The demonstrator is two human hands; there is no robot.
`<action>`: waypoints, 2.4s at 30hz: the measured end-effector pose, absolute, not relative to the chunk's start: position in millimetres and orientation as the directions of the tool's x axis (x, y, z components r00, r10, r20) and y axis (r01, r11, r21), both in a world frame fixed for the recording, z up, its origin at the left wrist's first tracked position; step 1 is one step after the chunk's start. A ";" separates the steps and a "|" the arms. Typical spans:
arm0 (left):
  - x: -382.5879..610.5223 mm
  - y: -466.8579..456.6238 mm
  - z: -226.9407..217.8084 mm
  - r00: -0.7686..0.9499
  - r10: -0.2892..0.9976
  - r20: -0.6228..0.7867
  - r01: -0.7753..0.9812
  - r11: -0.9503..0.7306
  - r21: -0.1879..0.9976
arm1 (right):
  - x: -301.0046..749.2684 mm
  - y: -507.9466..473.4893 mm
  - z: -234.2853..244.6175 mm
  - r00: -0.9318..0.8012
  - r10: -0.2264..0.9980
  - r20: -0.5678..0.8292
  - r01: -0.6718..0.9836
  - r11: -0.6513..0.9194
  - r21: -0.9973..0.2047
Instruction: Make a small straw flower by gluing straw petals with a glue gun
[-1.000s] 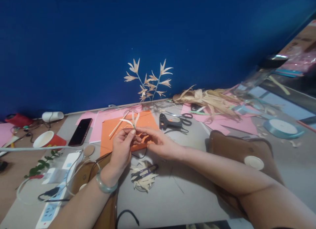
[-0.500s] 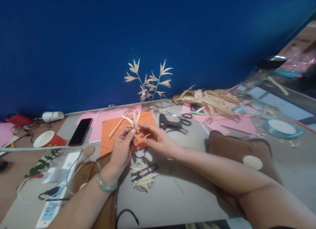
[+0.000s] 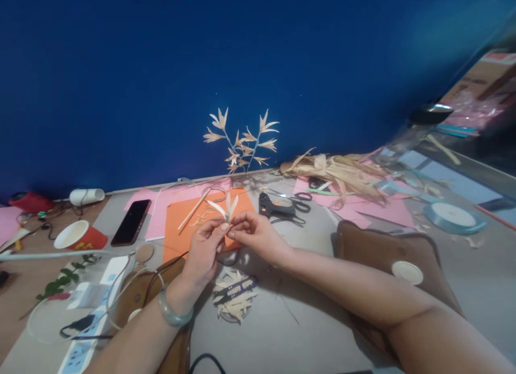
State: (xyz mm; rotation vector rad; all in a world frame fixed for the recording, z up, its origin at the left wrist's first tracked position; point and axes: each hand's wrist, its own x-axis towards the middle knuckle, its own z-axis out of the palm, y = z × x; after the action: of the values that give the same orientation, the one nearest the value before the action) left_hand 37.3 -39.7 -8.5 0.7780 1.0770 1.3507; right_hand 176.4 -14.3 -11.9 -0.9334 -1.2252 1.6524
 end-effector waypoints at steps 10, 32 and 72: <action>38.7 -42.1 -4.1 -0.096 0.984 -0.147 -0.345 0.106 0.933 | 177.6 -17.3 -5.3 -0.357 0.934 0.019 -0.122 -0.026 -0.992; 29.5 -38.6 1.6 -0.137 0.990 -0.021 -0.191 -0.005 0.982 | 181.0 -14.7 -2.9 -0.365 0.931 0.001 0.010 0.005 -1.000; 28.3 -38.0 11.7 -0.019 1.000 0.018 -0.108 -0.020 0.994 | 185.7 -11.3 0.0 -0.389 0.921 -0.029 0.090 0.007 -0.996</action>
State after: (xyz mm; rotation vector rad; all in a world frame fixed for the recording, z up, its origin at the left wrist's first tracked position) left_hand 28.3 -38.0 11.7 1.1339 1.1322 1.2858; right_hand 185.7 -11.3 0.0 -1.0680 -1.5651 1.4643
